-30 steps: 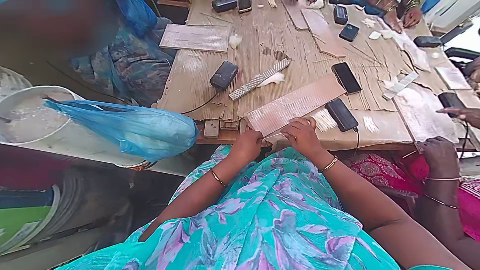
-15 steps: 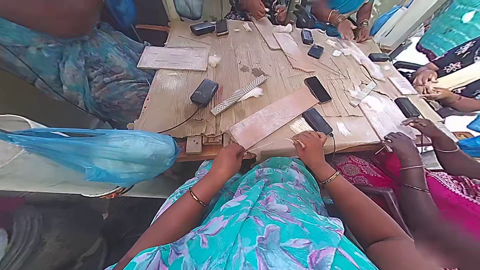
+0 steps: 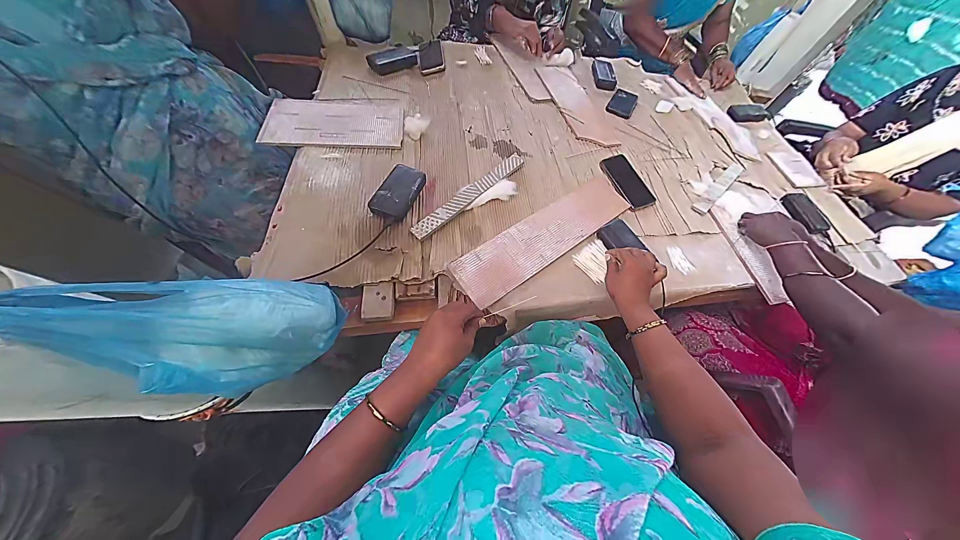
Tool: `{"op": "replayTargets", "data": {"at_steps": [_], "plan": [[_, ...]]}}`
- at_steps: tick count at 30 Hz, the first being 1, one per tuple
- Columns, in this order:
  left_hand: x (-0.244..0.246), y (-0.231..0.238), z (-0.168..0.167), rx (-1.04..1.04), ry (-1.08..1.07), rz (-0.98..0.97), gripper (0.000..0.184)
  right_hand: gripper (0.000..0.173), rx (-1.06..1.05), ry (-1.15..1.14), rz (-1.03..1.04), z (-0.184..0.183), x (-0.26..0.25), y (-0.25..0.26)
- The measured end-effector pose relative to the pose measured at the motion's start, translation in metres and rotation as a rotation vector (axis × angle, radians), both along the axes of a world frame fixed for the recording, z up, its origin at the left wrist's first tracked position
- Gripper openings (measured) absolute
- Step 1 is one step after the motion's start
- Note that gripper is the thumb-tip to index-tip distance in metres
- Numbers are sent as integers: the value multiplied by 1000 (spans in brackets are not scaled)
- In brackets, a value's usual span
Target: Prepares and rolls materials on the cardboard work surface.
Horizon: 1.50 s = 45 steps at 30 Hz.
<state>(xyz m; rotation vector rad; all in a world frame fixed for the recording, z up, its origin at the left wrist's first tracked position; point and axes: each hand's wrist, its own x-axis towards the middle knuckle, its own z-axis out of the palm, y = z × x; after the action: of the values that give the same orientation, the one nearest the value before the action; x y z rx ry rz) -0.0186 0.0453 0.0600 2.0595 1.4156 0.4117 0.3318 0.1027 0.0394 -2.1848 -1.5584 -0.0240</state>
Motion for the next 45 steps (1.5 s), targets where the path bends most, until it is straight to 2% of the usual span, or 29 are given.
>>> {"op": "replayTargets", "data": {"at_steps": [5,9,14,20,23,26,31,35,38,41,45], "plan": [[0,2,-8,-14,23,4,25,29,44,72,-34,8,17,-18],[4,1,-10,-18,33,-8,25,33,9,3,103,-3,26,-26],[7,-7,-8,-79,71,-5,28,52,-113,-149,297,-28,18,-22],[2,-14,-14,-74,101,4,29,57,-105,-142,298,-24,14,-13],[-4,-16,-16,-45,63,44,25,59,-190,-165,341,-23,13,-11],[-13,-12,-13,-59,-64,116,24,62,-115,-150,342,-11,3,-11],[-30,9,-19,-139,-238,296,27,58,-15,-187,487,22,-45,3],[-36,29,-37,-246,-527,517,31,51,-23,-264,719,31,-110,22],[-36,33,-39,-275,-718,625,28,53,-152,-314,818,30,-165,36],[-38,32,-35,-266,-815,654,26,54,-261,-374,852,19,-208,49],[-42,32,-30,-255,-803,643,25,37,-280,-422,823,3,-241,61]]}}
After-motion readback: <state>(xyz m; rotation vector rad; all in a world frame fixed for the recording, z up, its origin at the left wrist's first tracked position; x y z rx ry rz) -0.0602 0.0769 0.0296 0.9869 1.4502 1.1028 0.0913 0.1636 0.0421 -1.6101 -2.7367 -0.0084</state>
